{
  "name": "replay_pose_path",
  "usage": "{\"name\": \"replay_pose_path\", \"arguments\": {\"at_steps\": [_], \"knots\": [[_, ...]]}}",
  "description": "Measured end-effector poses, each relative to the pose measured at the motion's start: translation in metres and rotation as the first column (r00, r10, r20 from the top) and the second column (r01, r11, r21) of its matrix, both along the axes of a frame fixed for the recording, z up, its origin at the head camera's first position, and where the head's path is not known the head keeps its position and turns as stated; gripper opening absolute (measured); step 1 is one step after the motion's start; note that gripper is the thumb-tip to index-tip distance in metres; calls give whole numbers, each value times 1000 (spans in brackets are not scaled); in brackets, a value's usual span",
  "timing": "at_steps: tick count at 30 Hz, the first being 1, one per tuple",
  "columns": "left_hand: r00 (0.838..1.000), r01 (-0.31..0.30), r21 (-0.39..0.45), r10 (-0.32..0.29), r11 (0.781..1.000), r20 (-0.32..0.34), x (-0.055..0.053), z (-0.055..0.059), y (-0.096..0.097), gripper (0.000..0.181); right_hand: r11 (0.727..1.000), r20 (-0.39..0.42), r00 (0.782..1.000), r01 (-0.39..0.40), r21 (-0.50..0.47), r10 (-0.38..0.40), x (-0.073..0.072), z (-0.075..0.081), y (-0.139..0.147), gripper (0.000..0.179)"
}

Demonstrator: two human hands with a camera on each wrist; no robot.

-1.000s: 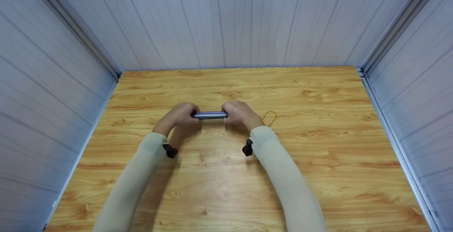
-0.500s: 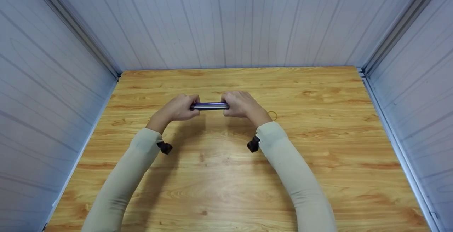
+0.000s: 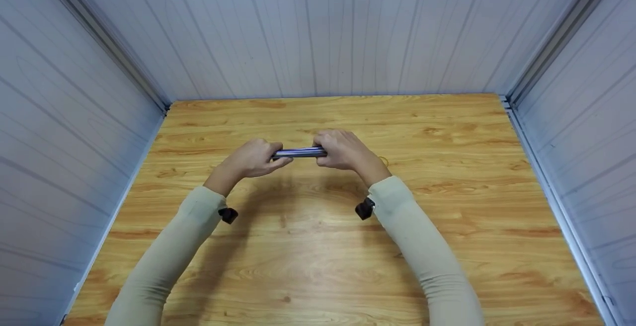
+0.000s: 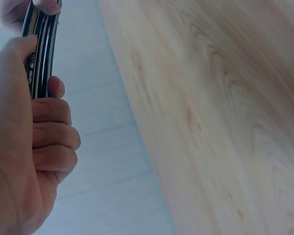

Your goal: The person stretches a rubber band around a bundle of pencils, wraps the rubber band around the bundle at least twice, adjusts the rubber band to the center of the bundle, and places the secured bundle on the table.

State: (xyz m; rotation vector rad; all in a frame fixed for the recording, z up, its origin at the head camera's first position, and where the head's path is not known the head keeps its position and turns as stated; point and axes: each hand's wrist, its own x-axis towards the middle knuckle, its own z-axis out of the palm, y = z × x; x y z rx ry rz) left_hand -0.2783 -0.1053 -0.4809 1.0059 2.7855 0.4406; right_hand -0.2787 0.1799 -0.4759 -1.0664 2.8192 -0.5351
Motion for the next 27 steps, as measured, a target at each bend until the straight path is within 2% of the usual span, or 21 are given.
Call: {"name": "replay_pose_path", "arguments": {"at_steps": [4, 7, 13, 20, 27], "knots": [[999, 4, -7, -5, 1000, -34, 0, 4, 1, 49, 1000, -26, 1000, -9, 28, 10, 1, 1, 3, 27], [999, 4, -7, -4, 1000, -32, 0, 6, 2, 50, 999, -51, 999, 0, 40, 2, 1, 1, 4, 35], [999, 25, -17, -25, 1000, -39, 0, 9, 5, 48, 998, -99, 995, 6, 68, 0, 0, 0, 5, 34], [999, 18, -8, -18, 1000, -52, 0, 5, 5, 53, 995, -114, 993, 17, 98, -6, 1, -4, 6, 38], [997, 17, -52, -21, 999, -79, -1, 5, 5, 54, 998, -141, 990, 8, 70, 2, 1, -6, 5, 39]]}}
